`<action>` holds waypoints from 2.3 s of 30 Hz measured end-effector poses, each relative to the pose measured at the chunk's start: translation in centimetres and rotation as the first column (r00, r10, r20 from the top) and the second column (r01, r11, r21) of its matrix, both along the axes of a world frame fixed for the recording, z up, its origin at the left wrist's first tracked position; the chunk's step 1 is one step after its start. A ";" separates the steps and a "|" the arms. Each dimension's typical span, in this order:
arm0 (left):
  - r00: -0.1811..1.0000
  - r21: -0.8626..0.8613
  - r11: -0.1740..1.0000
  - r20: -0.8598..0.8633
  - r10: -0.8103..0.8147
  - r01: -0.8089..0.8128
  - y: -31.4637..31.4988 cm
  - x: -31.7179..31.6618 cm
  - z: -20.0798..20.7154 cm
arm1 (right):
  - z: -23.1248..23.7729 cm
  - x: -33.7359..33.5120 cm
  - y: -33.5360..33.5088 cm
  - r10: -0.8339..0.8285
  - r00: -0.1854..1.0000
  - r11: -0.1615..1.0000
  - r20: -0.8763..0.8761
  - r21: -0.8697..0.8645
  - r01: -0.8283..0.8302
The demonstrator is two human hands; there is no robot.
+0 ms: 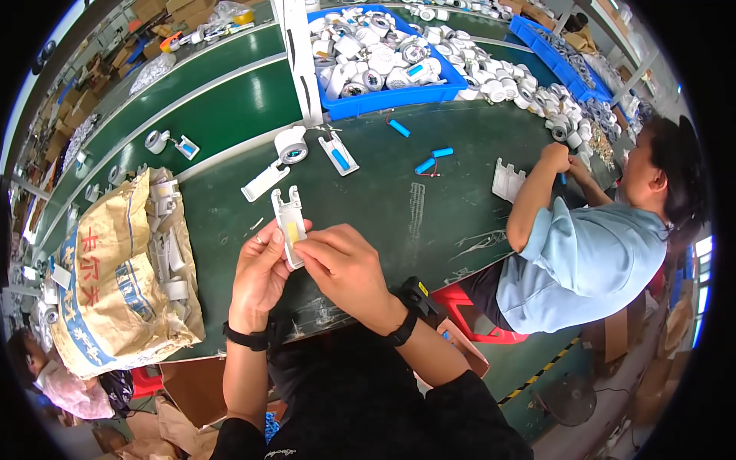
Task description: The person peels the backing from a yellow strip, presses it onto a white plastic base, and then inserts a blue battery into a round electronic component before fitting it onto the base. After assembling the unit, the person sets it aside on the workbench and repeats the process.
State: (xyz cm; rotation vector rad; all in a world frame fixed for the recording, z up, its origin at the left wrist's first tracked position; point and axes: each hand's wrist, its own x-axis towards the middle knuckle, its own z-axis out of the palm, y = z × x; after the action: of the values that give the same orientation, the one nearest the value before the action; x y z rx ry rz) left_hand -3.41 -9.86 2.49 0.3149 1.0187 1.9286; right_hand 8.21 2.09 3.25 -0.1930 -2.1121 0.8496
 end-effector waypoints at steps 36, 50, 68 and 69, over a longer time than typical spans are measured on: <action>0.799 -0.476 0.876 -0.494 -0.343 0.081 18.9 10.4 -4.4 | -5.8 13.3 7.5 -0.302 0.943 0.757 -0.137 -0.636 0.150; 0.008 -0.193 0.766 -0.971 -0.238 -0.613 -12.0 6.3 0.0 | -2.3 2.7 -4.1 0.630 0.773 0.396 0.073 -0.887 -0.239; 0.753 -0.755 0.536 -0.587 -0.297 -0.378 -33.6 8.9 -10.3 | -8.9 -16.4 -1.3 -0.219 0.902 0.757 0.372 0.648 -0.084; 0.944 -0.689 0.720 -0.287 -0.163 -0.085 -32.8 9.5 -8.7 | -7.8 -15.1 -1.3 -0.134 0.932 0.767 0.337 0.631 -0.119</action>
State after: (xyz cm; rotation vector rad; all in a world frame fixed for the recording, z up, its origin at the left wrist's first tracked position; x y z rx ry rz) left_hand 6.09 -42.63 -6.18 0.2155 1.8656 1.3289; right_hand -6.90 0.75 -4.53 0.0142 -2.6250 0.0235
